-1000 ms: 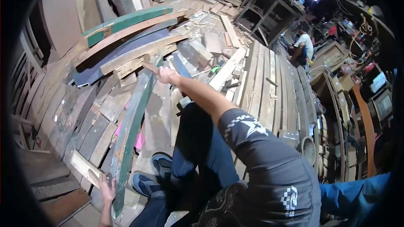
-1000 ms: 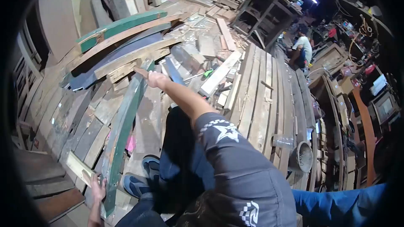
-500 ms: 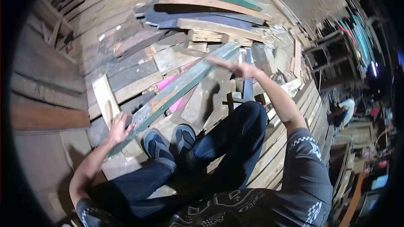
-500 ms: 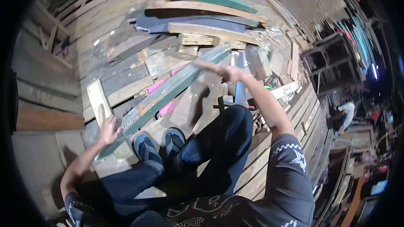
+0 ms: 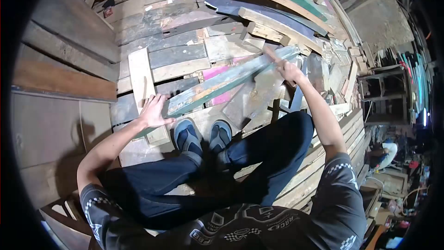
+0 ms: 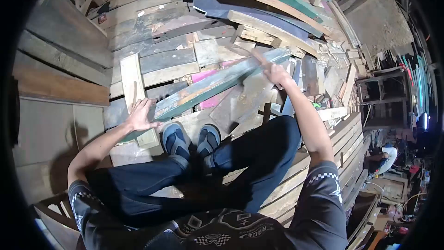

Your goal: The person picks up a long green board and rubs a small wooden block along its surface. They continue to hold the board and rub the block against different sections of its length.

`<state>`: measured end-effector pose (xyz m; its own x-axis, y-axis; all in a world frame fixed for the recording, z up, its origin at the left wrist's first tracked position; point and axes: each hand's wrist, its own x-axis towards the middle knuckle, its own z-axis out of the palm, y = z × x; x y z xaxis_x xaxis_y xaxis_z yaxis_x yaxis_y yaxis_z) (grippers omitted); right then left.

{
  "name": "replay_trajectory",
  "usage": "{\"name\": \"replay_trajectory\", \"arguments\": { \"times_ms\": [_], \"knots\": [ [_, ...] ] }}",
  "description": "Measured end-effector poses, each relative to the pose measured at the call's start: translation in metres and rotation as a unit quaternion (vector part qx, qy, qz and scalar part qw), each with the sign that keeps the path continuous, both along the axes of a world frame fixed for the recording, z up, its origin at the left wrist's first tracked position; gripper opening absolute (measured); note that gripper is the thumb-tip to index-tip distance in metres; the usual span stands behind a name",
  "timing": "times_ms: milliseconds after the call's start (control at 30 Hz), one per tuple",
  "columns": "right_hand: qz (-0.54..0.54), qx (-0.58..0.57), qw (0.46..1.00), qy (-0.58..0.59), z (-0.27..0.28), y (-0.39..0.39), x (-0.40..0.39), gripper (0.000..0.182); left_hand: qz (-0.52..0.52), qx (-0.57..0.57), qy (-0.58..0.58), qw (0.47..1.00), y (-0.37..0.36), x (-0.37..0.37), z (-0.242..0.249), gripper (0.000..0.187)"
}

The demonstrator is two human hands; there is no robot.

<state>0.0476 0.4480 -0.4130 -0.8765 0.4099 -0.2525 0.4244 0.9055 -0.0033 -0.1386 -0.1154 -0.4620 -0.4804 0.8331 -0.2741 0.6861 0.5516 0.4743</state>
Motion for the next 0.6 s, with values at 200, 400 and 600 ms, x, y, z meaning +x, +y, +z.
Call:
{"name": "replay_trajectory", "arguments": {
  "times_ms": [200,400,600],
  "knots": [
    [0.119,-0.131,0.982,0.067,0.050,-0.139,-0.026,0.038,0.008,-0.058,-0.002,0.998,0.001,0.004,0.001,0.079],
    [-0.045,-0.238,0.969,0.056,0.077,-0.253,-0.024,0.049,0.016,-0.075,0.047,0.996,-0.001,0.010,0.007,0.071],
    [-0.037,-0.247,0.964,0.093,0.049,-0.267,-0.021,0.053,0.041,-0.072,0.095,0.992,-0.039,-0.014,0.037,0.062]
  ]
}}
